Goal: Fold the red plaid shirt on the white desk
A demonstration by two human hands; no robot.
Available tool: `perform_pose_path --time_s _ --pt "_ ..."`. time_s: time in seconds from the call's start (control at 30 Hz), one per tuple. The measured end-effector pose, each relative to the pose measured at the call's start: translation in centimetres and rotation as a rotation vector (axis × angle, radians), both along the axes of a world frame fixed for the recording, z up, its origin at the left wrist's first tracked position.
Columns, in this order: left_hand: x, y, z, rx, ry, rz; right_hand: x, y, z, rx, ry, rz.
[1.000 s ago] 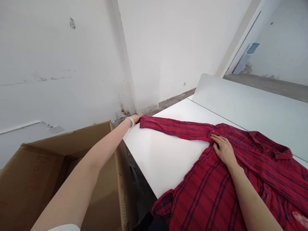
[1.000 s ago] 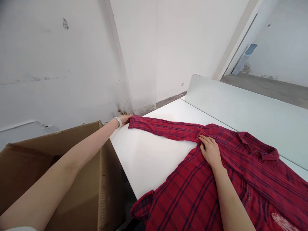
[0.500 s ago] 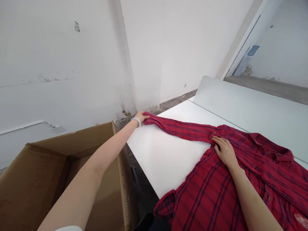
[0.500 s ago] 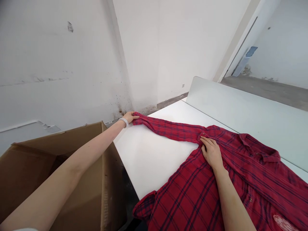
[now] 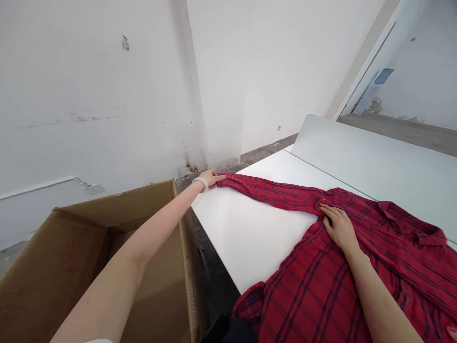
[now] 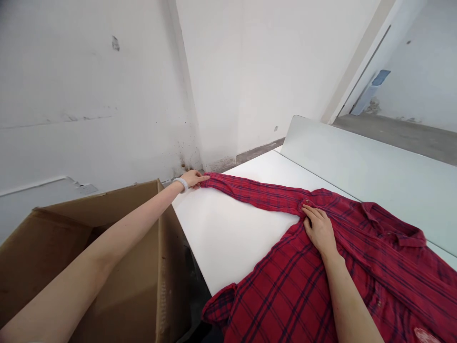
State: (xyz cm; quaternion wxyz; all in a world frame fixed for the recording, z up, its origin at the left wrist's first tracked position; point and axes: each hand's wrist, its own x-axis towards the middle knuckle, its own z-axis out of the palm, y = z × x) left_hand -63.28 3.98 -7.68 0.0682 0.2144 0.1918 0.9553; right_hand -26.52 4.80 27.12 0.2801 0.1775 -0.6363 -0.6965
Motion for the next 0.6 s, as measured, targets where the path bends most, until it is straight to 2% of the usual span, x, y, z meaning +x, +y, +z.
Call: perform_pose_path --time_s 0.1,0.27,0.47,0.6 --pt "0.4 0.0 0.9 0.108 -0.021 -0.005 0.0 0.0 0.0 0.008 -0.006 0.003" --pt "0.4 0.2 2.2 0.296 -0.037 -0.128 0.0 -0.1 -0.1 0.025 -0.008 0.005" --pt "-0.1 0.5 2.1 0.478 -0.129 -0.274 0.1 0.3 0.5 0.039 -0.030 0.012" --pt "0.2 0.8 2.0 0.574 -0.145 -0.329 -0.1 0.6 1.2 0.038 -0.044 0.023"
